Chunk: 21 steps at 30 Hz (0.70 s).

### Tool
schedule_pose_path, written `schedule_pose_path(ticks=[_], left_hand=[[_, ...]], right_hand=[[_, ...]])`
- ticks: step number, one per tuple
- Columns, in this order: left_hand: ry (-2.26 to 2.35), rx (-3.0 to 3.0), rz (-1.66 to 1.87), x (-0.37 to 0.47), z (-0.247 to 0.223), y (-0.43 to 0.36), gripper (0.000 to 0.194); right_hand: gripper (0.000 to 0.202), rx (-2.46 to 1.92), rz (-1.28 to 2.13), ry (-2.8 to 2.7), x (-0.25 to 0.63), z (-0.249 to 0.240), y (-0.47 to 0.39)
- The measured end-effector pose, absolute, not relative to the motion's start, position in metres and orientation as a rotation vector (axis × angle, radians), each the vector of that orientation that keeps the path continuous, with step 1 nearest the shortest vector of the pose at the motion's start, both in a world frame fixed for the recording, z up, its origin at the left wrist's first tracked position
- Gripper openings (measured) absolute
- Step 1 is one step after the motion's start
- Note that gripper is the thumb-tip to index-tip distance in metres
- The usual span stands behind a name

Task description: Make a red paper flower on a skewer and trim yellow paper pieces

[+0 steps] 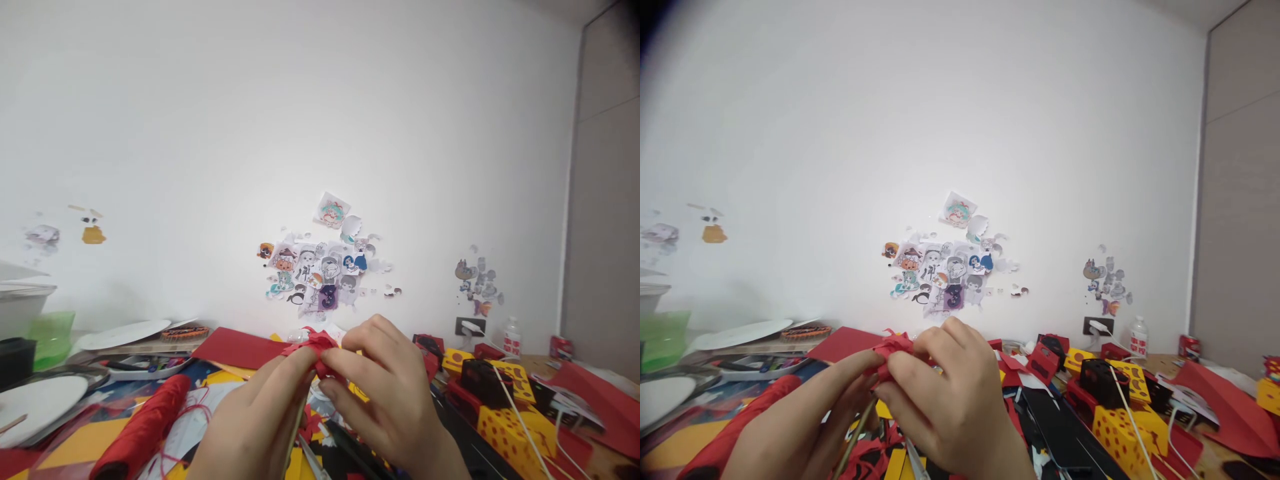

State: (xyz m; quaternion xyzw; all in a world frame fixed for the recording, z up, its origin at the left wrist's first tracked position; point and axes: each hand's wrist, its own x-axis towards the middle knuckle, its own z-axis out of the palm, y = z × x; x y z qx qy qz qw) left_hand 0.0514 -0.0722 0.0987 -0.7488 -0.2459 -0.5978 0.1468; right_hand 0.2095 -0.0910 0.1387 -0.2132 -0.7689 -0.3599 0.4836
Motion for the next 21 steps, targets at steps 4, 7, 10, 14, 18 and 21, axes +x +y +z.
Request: schedule_pose_path(ticks=[4,7,10,14,18,21], left_hand=[[-0.708,-2.086,-1.698,0.0522,0.1001,-0.0716,0.02],[-0.771,-2.074,-1.664,0.0506,0.0973,-0.0696,0.021],[-0.803,-2.117,-1.606,0.0486,0.0933,-0.0677,0.023],[-0.886,-2.13,-1.585,0.0486,0.0921,-0.0687,0.024],[-0.938,-2.14,-1.573,0.0496,0.0941,-0.0724,0.024],[-0.886,-2.085,-1.561,0.0506,0.0973,-0.074,0.025]], right_hand=[[0.01,-0.523,-0.9,-1.856,0.2089,0.1386,-0.0901],[0.008,-0.535,-0.987,-1.849,0.2078,0.1376,-0.089],[0.01,-0.524,-1.131,-1.817,0.2073,0.1359,-0.0885],[0.01,-0.484,-1.228,-1.796,0.2079,0.1352,-0.0873],[0.012,-0.481,-1.241,-1.812,0.2086,0.1358,-0.0866],[0.012,-0.471,-1.258,-1.808,0.2095,0.1348,-0.0871]])
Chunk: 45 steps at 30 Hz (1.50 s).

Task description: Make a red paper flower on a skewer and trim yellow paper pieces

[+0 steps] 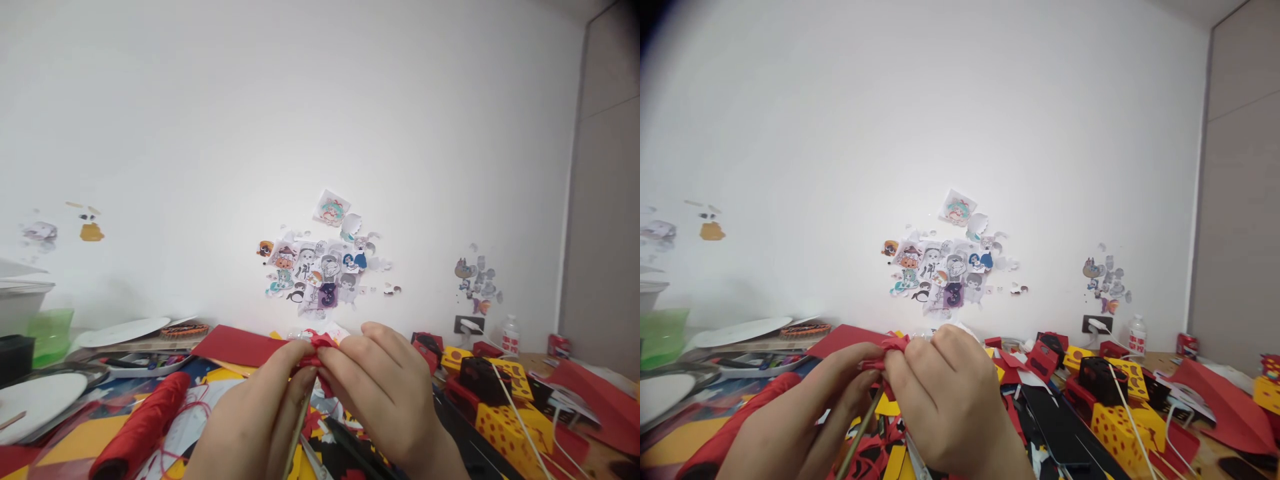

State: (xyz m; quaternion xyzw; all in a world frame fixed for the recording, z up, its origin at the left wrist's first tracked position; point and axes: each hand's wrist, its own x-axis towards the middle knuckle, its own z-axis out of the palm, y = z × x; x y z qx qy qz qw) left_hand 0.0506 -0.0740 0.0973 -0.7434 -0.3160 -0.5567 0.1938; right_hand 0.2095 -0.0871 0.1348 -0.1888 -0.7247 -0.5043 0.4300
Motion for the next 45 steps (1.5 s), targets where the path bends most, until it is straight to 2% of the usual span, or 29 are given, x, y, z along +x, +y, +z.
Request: schedule_pose_path(ticks=[6,15,20,26,40,45], left_hand=[[-0.744,-1.936,-1.511,0.05,0.104,-0.073,0.029],[-0.87,-2.029,-1.528,0.044,0.099,-0.073,0.022],[-0.759,-1.984,-1.518,0.047,0.106,-0.077,0.023],[-0.659,-2.034,-1.489,0.048,0.107,-0.078,0.018],[-0.679,-2.068,-1.503,0.05,0.107,-0.076,0.023],[-0.797,-2.137,-1.602,0.05,0.102,-0.076,0.016]], right_hand=[[0.012,-0.415,-1.198,-1.817,0.212,0.132,-0.085],[0.014,-0.406,-1.065,-1.861,0.214,0.132,-0.085],[0.016,-0.384,-1.012,-1.892,0.216,0.13,-0.085],[0.018,-0.324,-1.065,-1.832,0.211,0.126,-0.084],[0.018,-0.292,-1.072,-1.821,0.204,0.125,-0.083],[0.018,-0.332,-1.144,-1.786,0.203,0.127,-0.079]])
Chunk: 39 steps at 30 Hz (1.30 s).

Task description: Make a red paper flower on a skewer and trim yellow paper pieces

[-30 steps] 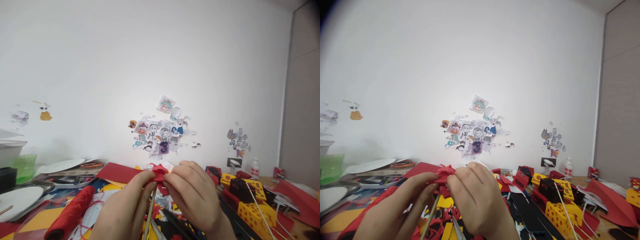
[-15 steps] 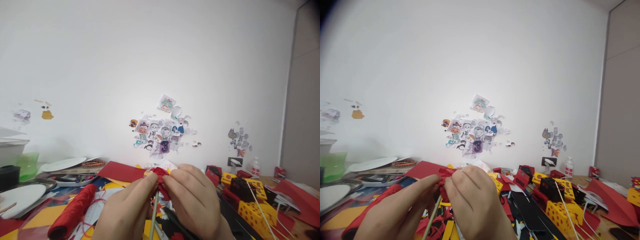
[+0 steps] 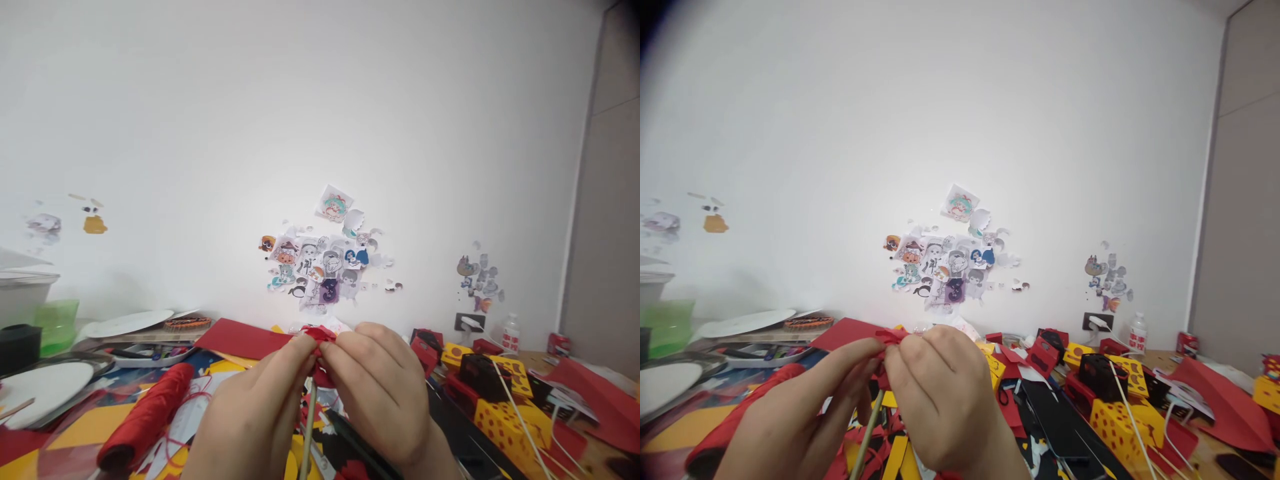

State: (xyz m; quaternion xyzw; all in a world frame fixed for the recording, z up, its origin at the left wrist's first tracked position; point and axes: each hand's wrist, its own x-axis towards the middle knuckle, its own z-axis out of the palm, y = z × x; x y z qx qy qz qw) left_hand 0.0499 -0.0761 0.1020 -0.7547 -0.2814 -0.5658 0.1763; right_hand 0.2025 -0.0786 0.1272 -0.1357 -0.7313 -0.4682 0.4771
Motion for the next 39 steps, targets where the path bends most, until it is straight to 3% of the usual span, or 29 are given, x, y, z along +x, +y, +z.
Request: schedule_pose_path(ticks=[8,22,32,39], left_hand=[[-1.125,-2.414,-1.914,0.065,0.098,-0.077,0.051],[-1.241,-2.198,-2.005,0.049,0.111,-0.068,0.049],[-1.114,-2.32,-2.46,0.052,0.122,-0.067,0.058],[-1.062,-2.366,-2.435,0.055,0.117,-0.067,0.056]], right_hand=[[0.019,-0.467,-1.087,-1.8,0.214,0.133,-0.073],[0.014,-0.411,-0.954,-1.869,0.227,0.141,-0.09],[0.013,-0.425,-0.911,-1.711,0.227,0.145,-0.088],[0.016,-0.397,-0.998,-1.799,0.216,0.136,-0.08]])
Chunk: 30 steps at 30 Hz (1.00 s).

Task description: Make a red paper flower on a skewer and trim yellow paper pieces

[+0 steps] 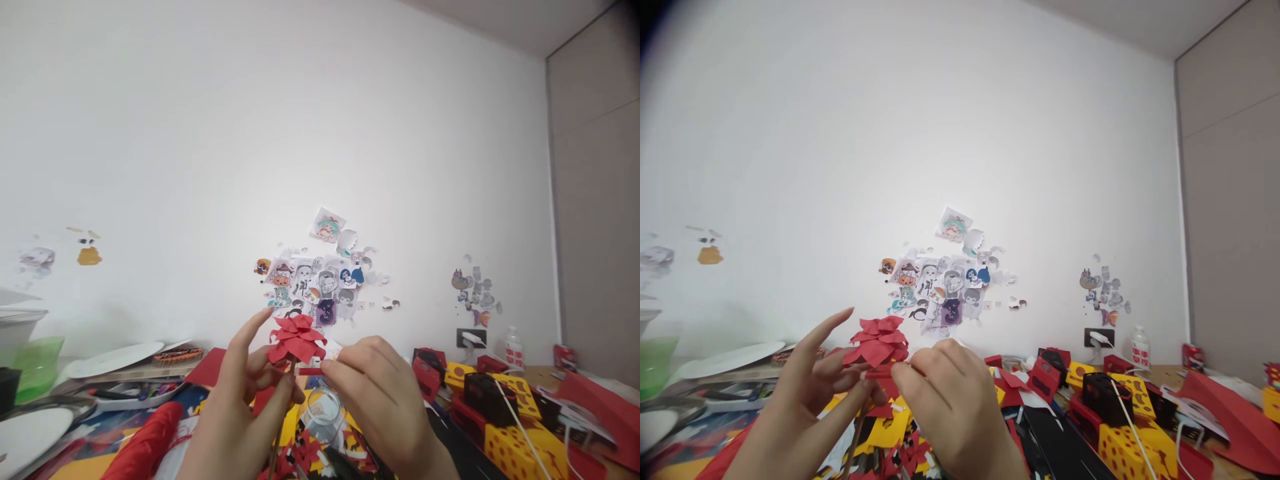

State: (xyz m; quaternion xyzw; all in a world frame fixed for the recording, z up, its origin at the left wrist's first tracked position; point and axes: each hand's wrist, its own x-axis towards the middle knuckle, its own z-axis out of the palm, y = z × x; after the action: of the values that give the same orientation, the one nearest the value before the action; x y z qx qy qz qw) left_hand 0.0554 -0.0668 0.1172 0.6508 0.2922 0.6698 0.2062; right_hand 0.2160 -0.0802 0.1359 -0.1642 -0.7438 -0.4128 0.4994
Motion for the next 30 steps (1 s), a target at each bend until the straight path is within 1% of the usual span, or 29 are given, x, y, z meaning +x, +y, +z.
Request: schedule_pose_path(ticks=[7,10,15,19,26,30], left_hand=[[0.804,1.928,1.764,0.056,0.114,-0.071,0.04],[0.792,2.004,1.727,0.053,0.112,-0.07,0.039],[0.786,2.057,1.774,0.054,0.11,-0.075,0.027],[0.748,2.05,1.82,0.056,0.107,-0.077,0.018],[0.732,2.0,1.842,0.057,0.106,-0.078,0.017],[0.735,1.981,1.849,0.057,0.106,-0.08,0.015]], right_hand=[[0.022,-0.385,-1.043,-1.776,0.214,0.135,-0.082],[0.022,-0.401,-1.098,-1.746,0.213,0.137,-0.085],[0.015,-0.39,-1.214,-1.678,0.207,0.138,-0.087],[0.014,-0.394,-1.216,-1.653,0.201,0.136,-0.087],[0.014,-0.432,-1.102,-1.635,0.197,0.132,-0.086],[0.015,-0.453,-1.099,-1.643,0.197,0.132,-0.086]])
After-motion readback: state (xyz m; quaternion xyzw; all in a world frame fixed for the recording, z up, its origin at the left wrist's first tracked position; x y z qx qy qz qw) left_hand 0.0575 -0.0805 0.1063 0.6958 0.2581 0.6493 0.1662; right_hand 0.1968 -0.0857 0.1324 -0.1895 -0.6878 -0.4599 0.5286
